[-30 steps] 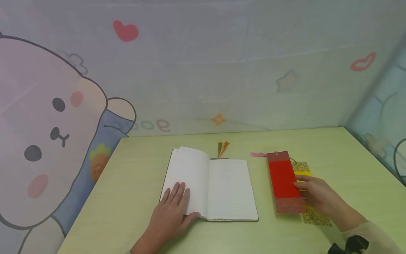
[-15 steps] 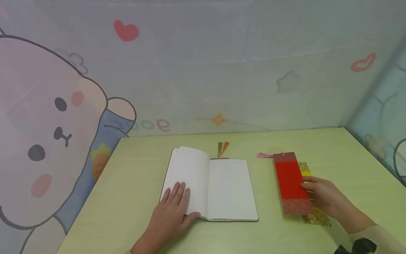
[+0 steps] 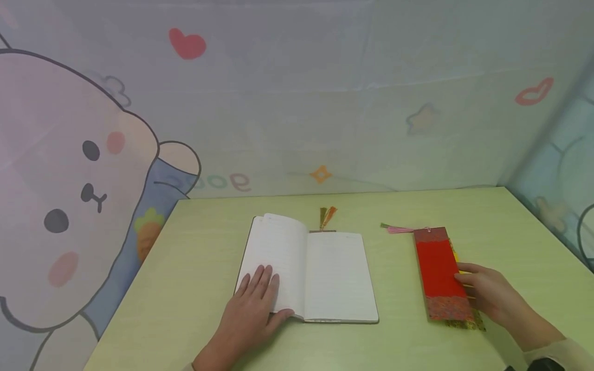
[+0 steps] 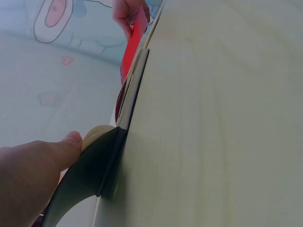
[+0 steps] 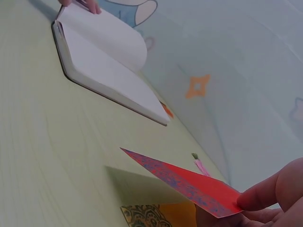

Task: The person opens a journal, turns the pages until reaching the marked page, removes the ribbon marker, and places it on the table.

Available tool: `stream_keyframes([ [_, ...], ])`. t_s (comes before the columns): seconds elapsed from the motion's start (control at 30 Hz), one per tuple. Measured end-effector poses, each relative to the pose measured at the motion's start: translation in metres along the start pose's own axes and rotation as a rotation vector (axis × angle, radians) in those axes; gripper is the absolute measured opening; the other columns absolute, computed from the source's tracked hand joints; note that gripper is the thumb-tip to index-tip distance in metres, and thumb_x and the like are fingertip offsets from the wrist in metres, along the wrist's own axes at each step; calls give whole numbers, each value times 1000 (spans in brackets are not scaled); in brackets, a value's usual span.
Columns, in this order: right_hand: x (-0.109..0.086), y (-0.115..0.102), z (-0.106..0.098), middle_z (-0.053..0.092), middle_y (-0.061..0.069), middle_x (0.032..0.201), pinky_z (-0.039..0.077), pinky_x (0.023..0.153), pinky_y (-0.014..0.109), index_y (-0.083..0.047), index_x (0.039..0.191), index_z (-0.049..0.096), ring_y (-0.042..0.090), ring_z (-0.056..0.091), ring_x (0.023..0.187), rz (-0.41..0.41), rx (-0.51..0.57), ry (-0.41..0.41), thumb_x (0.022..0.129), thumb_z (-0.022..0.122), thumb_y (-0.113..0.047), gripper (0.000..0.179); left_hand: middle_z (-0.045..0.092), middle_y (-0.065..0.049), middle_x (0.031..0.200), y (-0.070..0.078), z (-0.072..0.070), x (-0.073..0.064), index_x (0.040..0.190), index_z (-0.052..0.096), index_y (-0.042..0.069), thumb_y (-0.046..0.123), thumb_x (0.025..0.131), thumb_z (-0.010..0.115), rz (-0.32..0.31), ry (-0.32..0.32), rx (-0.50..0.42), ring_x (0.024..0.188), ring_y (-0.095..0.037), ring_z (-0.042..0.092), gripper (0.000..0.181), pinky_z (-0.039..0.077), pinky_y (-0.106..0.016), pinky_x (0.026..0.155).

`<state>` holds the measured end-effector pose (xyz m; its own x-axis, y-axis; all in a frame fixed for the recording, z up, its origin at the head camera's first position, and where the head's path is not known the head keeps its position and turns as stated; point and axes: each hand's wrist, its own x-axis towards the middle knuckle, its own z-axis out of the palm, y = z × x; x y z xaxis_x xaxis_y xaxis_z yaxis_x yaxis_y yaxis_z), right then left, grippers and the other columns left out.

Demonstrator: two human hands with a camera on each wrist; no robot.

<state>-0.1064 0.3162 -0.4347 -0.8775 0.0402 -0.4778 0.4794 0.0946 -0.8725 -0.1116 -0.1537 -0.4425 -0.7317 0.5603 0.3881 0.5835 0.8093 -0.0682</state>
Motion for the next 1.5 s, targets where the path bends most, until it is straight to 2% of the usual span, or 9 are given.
stream_keyframes([
  [0.17,-1,1,-2,26,34,139,51,83,39,9,144,10,19,58,96,0,-41,20,98,45,-24,66,46,-19,136,0,0,0,129,51,-2,55,87,53,-5,-16,4,130,-32,37,71,29,-48,105],
  [0.43,-1,1,-5,30,36,136,51,81,40,10,143,14,29,58,100,12,-128,71,98,45,-24,64,46,-20,136,0,0,0,128,52,-2,55,87,54,3,-9,6,130,-32,38,71,30,-48,104],
  [0.6,-3,2,-6,41,35,129,52,79,40,13,141,18,24,60,94,-21,-195,81,97,46,-26,65,46,-19,136,-1,1,0,129,51,-2,56,87,53,-1,-16,4,130,-32,37,71,29,-47,105],
  [0.83,-9,-1,-5,42,38,126,53,76,39,17,137,22,25,61,90,-82,-340,117,98,44,-32,67,45,-19,137,-1,1,0,129,51,-2,56,87,52,-4,-21,0,130,-32,37,71,29,-47,105],
  [1.0,-14,-3,-6,49,36,119,54,70,36,19,133,29,23,62,84,-124,-432,160,98,42,-36,66,45,-19,137,-1,1,0,129,51,-1,56,88,51,-7,-24,1,130,-32,37,71,29,-47,105],
  [1.13,-16,-3,-9,47,36,121,53,68,34,18,132,32,23,61,84,-139,-493,194,98,40,-41,69,46,-19,136,-1,1,-1,129,51,-1,56,87,53,-5,-12,-1,130,-32,37,71,29,-47,105],
  [1.3,-16,-1,-10,43,37,125,52,70,35,17,133,31,25,61,87,-170,-509,193,98,38,-43,69,46,-19,136,-1,1,-1,128,52,-2,55,87,54,-2,-10,-2,130,-32,38,70,29,-47,105],
  [1.5,-16,-2,-6,50,34,121,54,71,36,16,133,32,26,64,86,-194,-460,190,97,42,-42,70,46,-19,136,0,0,-1,128,52,-2,55,87,54,-1,-1,-7,129,-32,38,70,29,-47,105],
])
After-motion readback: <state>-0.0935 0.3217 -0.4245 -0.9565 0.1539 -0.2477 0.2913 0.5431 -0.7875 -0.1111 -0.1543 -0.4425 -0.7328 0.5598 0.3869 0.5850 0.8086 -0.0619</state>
